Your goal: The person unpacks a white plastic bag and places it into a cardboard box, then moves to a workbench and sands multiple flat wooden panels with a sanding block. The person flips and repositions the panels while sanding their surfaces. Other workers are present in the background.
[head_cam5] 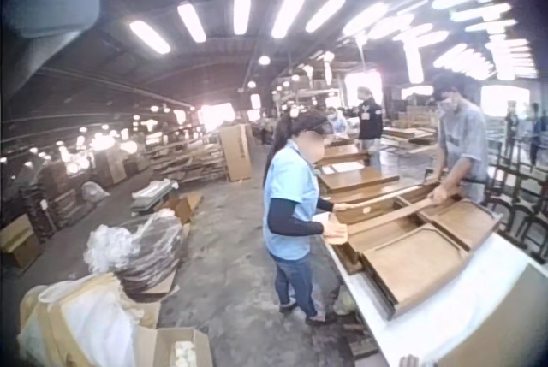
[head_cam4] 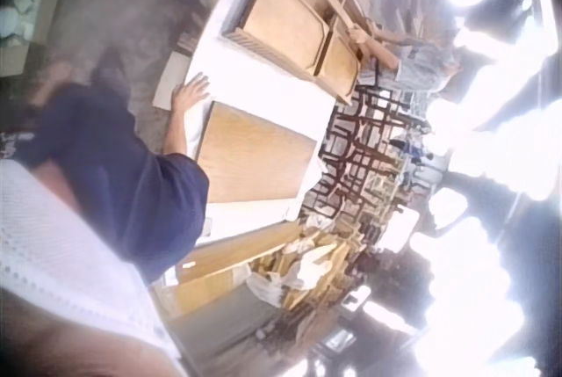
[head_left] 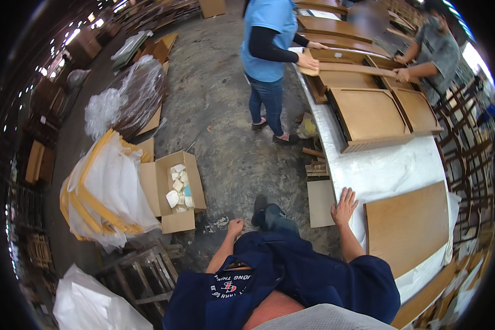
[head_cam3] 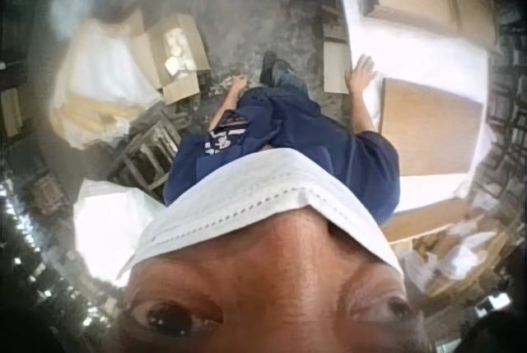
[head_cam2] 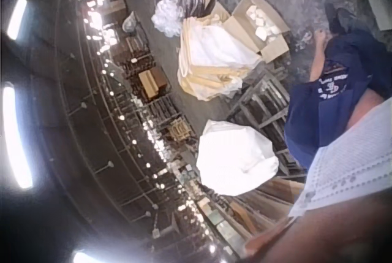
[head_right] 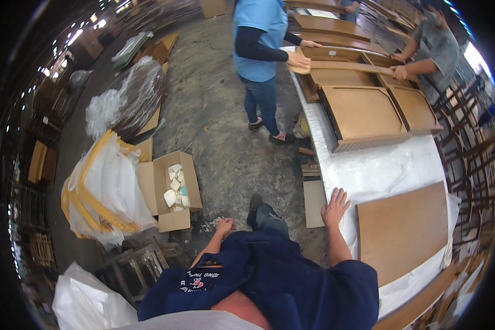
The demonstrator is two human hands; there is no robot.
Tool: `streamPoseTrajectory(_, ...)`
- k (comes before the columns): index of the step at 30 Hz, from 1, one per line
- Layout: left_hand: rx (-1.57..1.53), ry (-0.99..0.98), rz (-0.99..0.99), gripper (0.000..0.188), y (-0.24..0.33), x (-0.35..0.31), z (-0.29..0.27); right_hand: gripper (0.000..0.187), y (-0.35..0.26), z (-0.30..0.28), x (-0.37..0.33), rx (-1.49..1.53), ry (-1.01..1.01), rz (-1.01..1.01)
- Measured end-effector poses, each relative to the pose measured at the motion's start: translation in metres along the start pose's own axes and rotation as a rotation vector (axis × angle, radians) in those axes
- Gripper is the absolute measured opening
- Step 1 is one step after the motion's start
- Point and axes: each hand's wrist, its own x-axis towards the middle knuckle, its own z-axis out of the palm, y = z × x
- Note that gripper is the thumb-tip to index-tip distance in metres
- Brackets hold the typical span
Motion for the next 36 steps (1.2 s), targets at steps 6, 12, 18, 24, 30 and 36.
streamPoseTrajectory(6, -0.09, 0.117, -0.216, 0.027, -0.056, -0.019, -0.041, 0.09, -0.012, 0.009, 0.018, -0.045, 0.01, 0.117)
streamPoseTrajectory(12, -0.037, 0.107, -0.216, 0.024, -0.084, -0.021, -0.052, 0.09, -0.012, 0.009, 0.018, -0.035, 0.016, 0.116)
streamPoseTrajectory(18, 0.173, 0.046, -0.092, 0.025, -0.064, -0.013, -0.02, 0.09, -0.013, 0.009, 0.019, -0.042, 0.003, 0.119)
streamPoseTrajectory(24, -0.033, 0.042, -0.154, 0.027, -0.041, -0.015, -0.017, 0.089, -0.012, 0.013, 0.018, -0.049, 0.034, 0.121)
streamPoseTrajectory(30, -0.009, 0.054, -0.174, 0.027, -0.048, -0.022, -0.019, 0.087, -0.011, 0.011, 0.017, 0.004, 0.055, 0.117)
streamPoseTrajectory(36, 0.11, 0.057, -0.079, 0.027, -0.066, -0.029, -0.017, 0.087, -0.011, 0.01, 0.016, 0.017, 0.078, 0.117)
